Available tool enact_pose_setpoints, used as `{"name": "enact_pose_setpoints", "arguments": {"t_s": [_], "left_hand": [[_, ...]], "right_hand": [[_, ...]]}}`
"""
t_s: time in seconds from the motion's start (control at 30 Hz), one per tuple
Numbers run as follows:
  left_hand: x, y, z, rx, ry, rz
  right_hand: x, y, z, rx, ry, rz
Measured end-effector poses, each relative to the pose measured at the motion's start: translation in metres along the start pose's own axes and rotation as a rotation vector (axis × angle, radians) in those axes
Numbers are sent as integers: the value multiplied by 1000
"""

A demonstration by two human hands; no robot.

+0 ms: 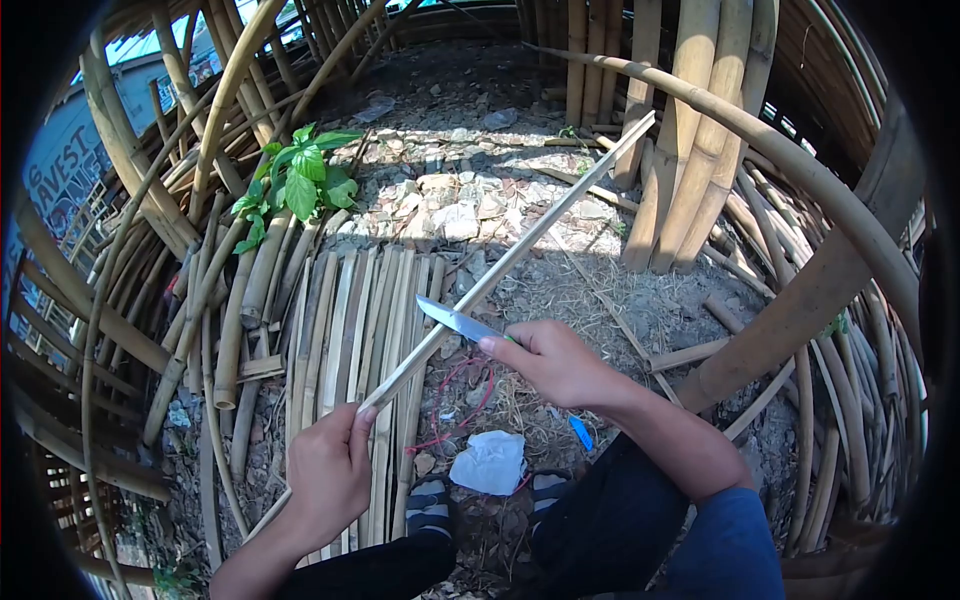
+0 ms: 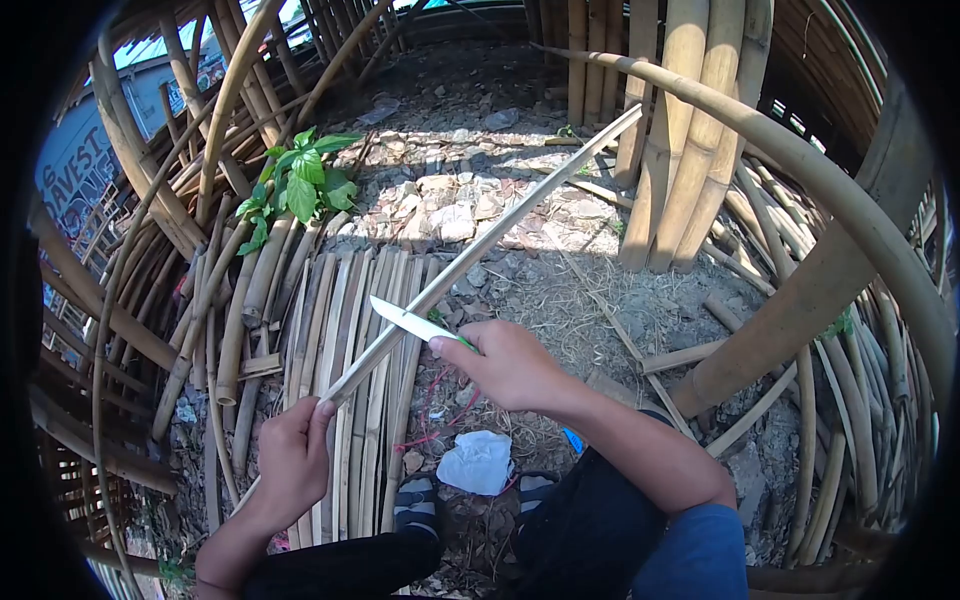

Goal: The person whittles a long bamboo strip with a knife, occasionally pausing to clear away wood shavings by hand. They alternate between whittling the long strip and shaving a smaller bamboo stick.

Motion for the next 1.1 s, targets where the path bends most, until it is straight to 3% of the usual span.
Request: {"name": "enact_pose_setpoints", "arguments": {"t_s": [0.2,0.27,0.37,0.53,0.63,0.73,0.77,1.0,1.1], "left_hand": [[0,-2,0,-46,36,-35],[5,-4,-3,-16,16,21],[7,-8,-6,4,15,54],[4,-4,0,-30,58,69],[4,3,-1,-69,72,76],[8,5,-5,-70,80,67],[9,4,-6,-44,73,72],[6,4,-6,-42,55,86],[9,4,-11,-91,68,66]], "right_hand": [[6,15,4,-2,61,13],[27,43,13,-131,251,130],[44,76,25,-191,298,263],[0,17,2,60,74,137],[-12,-4,-9,118,50,172],[12,34,12,-21,163,202],[22,41,13,-111,92,326],[35,76,29,-68,170,259],[59,94,29,-91,312,319]]}}
Point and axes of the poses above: each hand's wrist, its own z-axis towards the middle knuckle, its own x-axis out of the back of the hand, y = z × x, the point moved 5 cm from there along z, towards the middle knuckle, and after that the axes turned 10 degrees about -z, right-handed, at the moved point
